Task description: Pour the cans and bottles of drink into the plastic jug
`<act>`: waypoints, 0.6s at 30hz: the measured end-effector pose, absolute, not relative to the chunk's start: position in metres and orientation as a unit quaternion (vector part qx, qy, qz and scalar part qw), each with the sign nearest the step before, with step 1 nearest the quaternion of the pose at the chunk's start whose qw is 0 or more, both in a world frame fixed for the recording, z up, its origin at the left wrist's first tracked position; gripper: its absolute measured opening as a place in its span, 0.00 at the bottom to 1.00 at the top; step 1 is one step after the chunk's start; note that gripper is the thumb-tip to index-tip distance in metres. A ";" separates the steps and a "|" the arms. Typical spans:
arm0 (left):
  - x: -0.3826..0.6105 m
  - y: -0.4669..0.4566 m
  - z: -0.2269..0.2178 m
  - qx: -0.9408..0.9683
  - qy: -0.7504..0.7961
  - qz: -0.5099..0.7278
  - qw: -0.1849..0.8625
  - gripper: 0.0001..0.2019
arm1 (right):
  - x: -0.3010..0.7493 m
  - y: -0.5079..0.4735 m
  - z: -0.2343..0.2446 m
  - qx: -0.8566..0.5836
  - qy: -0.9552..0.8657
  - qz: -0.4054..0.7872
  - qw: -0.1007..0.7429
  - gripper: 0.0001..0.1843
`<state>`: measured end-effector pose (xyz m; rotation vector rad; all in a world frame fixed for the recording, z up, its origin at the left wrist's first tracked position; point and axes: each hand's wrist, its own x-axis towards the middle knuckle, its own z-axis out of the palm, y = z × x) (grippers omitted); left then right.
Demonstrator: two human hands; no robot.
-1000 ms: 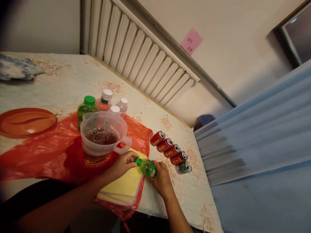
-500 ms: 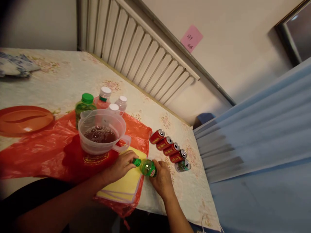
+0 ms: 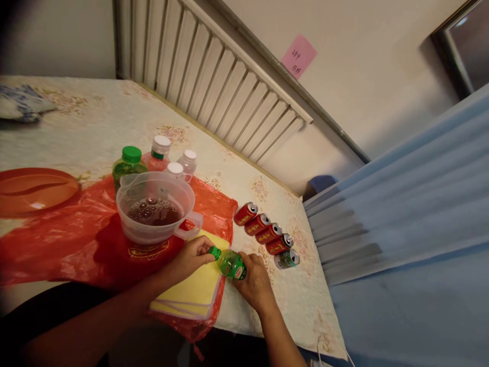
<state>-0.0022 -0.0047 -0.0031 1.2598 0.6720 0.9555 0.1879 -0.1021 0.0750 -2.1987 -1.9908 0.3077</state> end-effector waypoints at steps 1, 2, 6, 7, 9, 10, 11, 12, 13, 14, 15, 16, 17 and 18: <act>-0.002 -0.005 -0.003 0.558 0.296 0.422 0.651 0.08 | 0.188 -0.102 0.075 -0.736 -0.665 0.103 0.080 0.34; -0.001 -0.005 -0.004 0.560 0.295 0.423 0.649 0.08 | 0.188 -0.103 0.074 -0.736 -0.664 0.103 0.080 0.34; -0.002 -0.003 -0.004 0.568 0.280 0.426 0.646 0.10 | 0.187 -0.102 0.075 -0.734 -0.666 0.102 0.082 0.34; -0.003 -0.002 -0.003 0.574 0.276 0.427 0.642 0.10 | 0.186 -0.102 0.075 -0.733 -0.667 0.103 0.083 0.33; -0.006 -0.002 0.000 0.596 0.266 0.429 0.625 0.11 | 0.185 -0.101 0.076 -0.731 -0.667 0.113 0.087 0.32; -0.007 -0.001 0.002 0.610 0.258 0.431 0.612 0.11 | 0.185 -0.101 0.076 -0.730 -0.667 0.122 0.091 0.31; -0.009 -0.001 0.004 0.625 0.250 0.434 0.599 0.11 | 0.185 -0.101 0.075 -0.728 -0.665 0.135 0.095 0.31; -0.010 -0.001 0.006 0.639 0.243 0.437 0.585 0.11 | 0.186 -0.102 0.074 -0.727 -0.663 0.149 0.101 0.31; -0.011 -0.002 0.007 0.651 0.235 0.440 0.572 0.11 | 0.187 -0.102 0.073 -0.726 -0.659 0.162 0.107 0.31; -0.012 -0.002 0.008 0.661 0.227 0.442 0.562 0.11 | 0.188 -0.103 0.071 -0.727 -0.655 0.174 0.113 0.31; -0.012 -0.002 0.009 0.667 0.221 0.444 0.556 0.11 | 0.189 -0.103 0.070 -0.727 -0.651 0.182 0.119 0.31; -0.012 -0.002 0.009 0.669 0.216 0.447 0.553 0.11 | 0.190 -0.104 0.068 -0.728 -0.648 0.186 0.123 0.31; -0.012 -0.003 0.009 0.669 0.213 0.449 0.553 0.10 | 0.191 -0.104 0.066 -0.728 -0.647 0.186 0.127 0.31; -0.012 -0.003 0.009 0.666 0.213 0.452 0.554 0.08 | 0.192 -0.105 0.064 -0.728 -0.648 0.184 0.129 0.31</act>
